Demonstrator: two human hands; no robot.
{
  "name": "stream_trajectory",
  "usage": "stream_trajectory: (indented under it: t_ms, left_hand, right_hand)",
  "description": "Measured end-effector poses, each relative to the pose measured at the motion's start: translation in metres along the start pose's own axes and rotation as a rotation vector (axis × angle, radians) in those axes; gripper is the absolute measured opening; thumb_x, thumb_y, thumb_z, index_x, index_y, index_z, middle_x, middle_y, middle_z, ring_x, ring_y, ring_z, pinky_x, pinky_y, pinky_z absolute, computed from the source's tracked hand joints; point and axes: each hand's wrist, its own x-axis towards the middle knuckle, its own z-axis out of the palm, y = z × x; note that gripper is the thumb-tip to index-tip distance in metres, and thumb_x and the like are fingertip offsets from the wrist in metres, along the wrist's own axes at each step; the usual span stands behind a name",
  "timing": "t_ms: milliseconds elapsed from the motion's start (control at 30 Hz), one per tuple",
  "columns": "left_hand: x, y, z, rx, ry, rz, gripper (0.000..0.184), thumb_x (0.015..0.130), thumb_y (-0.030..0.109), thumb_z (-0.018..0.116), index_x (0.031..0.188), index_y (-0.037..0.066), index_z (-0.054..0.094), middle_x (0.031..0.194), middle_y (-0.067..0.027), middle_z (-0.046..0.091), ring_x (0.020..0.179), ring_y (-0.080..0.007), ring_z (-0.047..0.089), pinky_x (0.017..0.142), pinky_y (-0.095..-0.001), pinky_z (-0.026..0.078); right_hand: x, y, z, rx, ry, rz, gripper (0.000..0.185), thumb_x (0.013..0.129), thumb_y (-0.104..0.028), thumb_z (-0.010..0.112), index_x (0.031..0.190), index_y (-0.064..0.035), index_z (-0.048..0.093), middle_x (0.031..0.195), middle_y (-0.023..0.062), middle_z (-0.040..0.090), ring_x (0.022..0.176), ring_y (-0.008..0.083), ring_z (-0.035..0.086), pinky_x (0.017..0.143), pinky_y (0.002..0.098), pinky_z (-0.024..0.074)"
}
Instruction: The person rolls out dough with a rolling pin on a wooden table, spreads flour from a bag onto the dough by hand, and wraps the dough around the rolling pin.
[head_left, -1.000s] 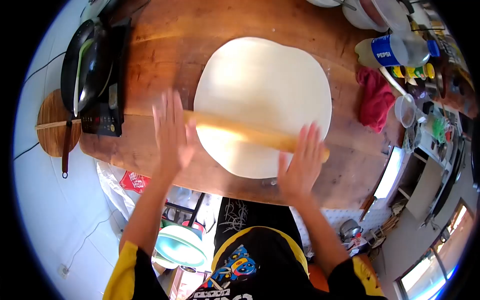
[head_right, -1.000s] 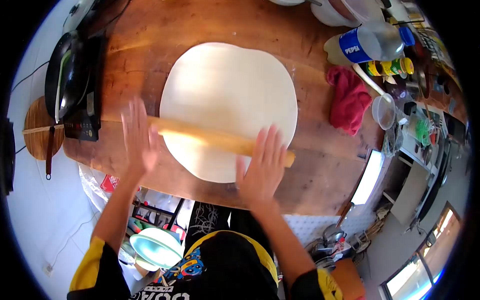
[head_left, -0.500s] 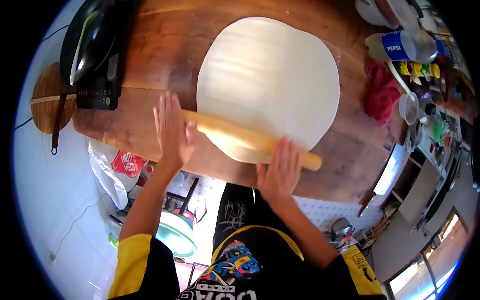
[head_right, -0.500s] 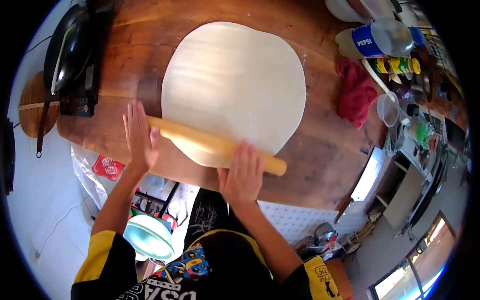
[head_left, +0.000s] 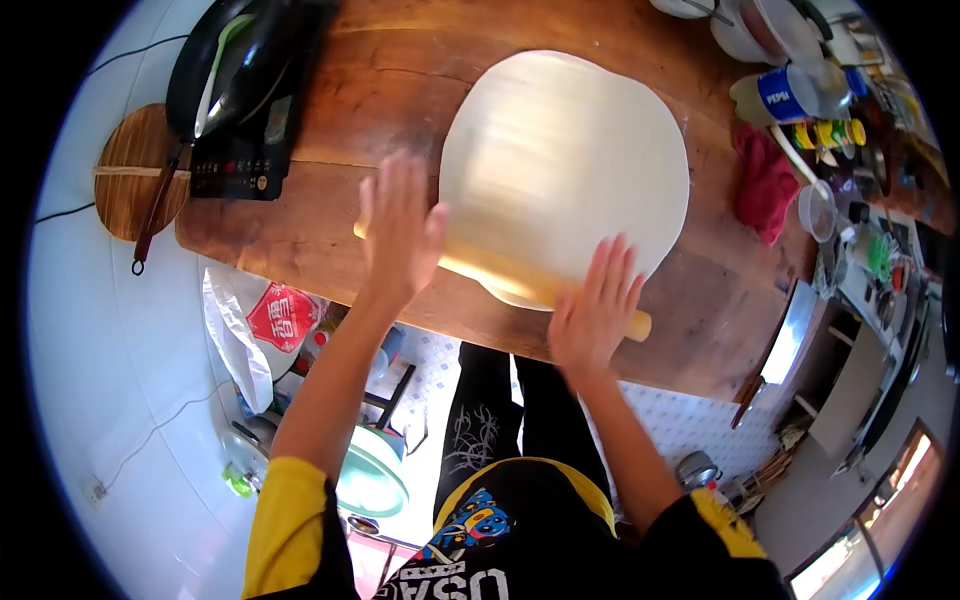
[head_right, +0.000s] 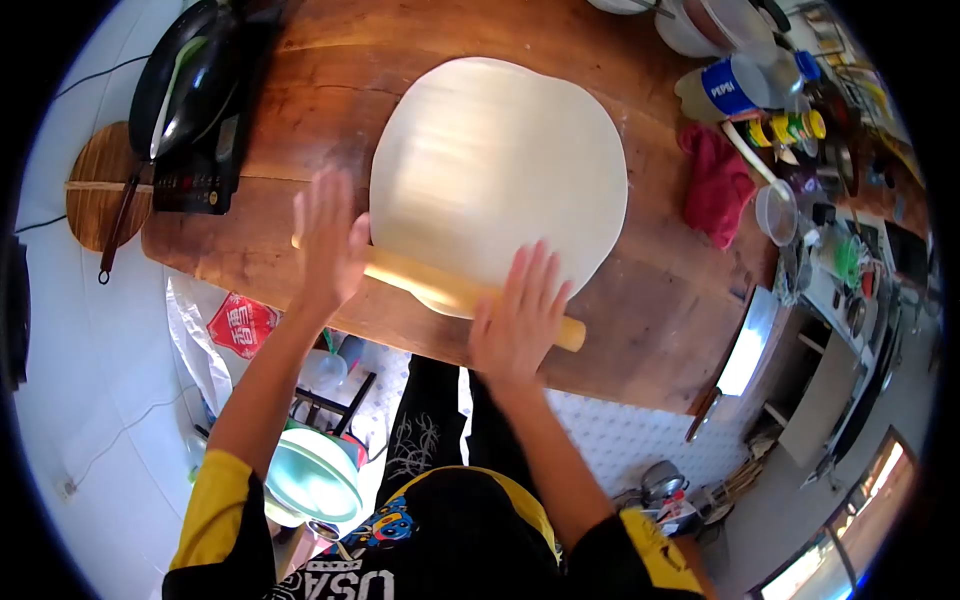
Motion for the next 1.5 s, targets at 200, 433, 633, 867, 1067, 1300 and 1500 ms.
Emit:
stream_trajectory:
  t_ms: [200,433,633,867,1067,1300,1500]
  left_hand:
    - [-0.042,-0.004,0.013,-0.121,0.122,0.126,0.056,0.104,0.033,0.038,0.149,-0.002,0.039,0.155,-0.0231,0.036,0.146,-0.0383,0.030,0.120,-0.0541,0.018]
    - [0.002,0.010,0.014,-0.112,0.177,0.188,0.052,0.097,0.033,0.053,0.140,0.004,0.051,0.148,-0.0197,0.047,0.140,-0.0401,0.039,0.117,-0.0587,0.022]
    - [-0.045,-0.048,0.000,-0.233,0.089,0.663,0.052,0.083,0.025,0.073,0.128,0.002,0.057,0.136,-0.0154,0.056,0.131,-0.0336,0.047,0.113,-0.0588,0.029]
    - [-0.011,-0.016,-0.021,-0.164,-0.076,0.806,0.059,0.072,0.015,0.079,0.124,0.001,0.057,0.113,-0.0081,0.060,0.109,-0.0263,0.055,0.105,-0.0473,0.043]
    - [-0.007,0.075,0.002,-0.156,-0.178,0.561,0.065,0.090,0.029,0.063,0.146,0.002,0.043,0.149,-0.0156,0.047,0.141,-0.0352,0.039,0.118,-0.0569,0.023]
    - [0.029,0.104,0.027,-0.103,0.054,0.241,0.065,0.099,0.036,0.045,0.151,-0.001,0.034,0.158,-0.0232,0.031,0.148,-0.0416,0.025,0.118,-0.0621,0.014]
    - [0.091,0.121,0.024,-0.059,0.092,0.223,0.072,0.098,0.043,0.045,0.149,-0.007,0.035,0.156,-0.0258,0.034,0.147,-0.0437,0.027,0.118,-0.0625,0.011]
  right_hand:
    - [-0.041,-0.013,0.014,-0.068,0.015,0.047,0.066,0.096,-0.031,0.049,0.150,0.0047,0.035,0.157,0.0236,0.034,0.146,0.0423,0.031,0.116,0.0618,0.0206]
    - [0.002,0.001,0.020,-0.161,0.111,0.090,0.064,0.097,-0.034,0.050,0.148,0.0031,0.039,0.155,0.0206,0.038,0.145,0.0389,0.033,0.118,0.0594,0.0202]
    - [-0.082,0.033,-0.002,-0.131,0.100,-0.195,0.051,0.093,-0.019,0.056,0.141,-0.0034,0.050,0.148,0.0134,0.048,0.138,0.0314,0.044,0.115,0.0568,0.0269]
    - [-0.069,0.090,-0.040,-0.009,0.109,-0.245,0.047,0.086,-0.008,0.056,0.132,-0.0009,0.055,0.127,0.0131,0.058,0.122,0.0297,0.054,0.111,0.0543,0.0354]
    - [-0.044,0.129,-0.055,-0.036,0.069,0.062,0.061,0.090,-0.026,0.059,0.142,0.0031,0.045,0.143,0.0223,0.050,0.136,0.0386,0.045,0.114,0.0597,0.0290]
    - [0.011,0.136,-0.037,-0.125,0.137,0.300,0.070,0.097,-0.039,0.049,0.147,0.0087,0.037,0.150,0.0270,0.043,0.141,0.0437,0.038,0.117,0.0609,0.0225]
    - [0.114,0.159,-0.049,-0.142,0.210,0.326,0.060,0.099,-0.031,0.046,0.145,0.0083,0.041,0.151,0.0257,0.043,0.142,0.0408,0.039,0.117,0.0568,0.0245]
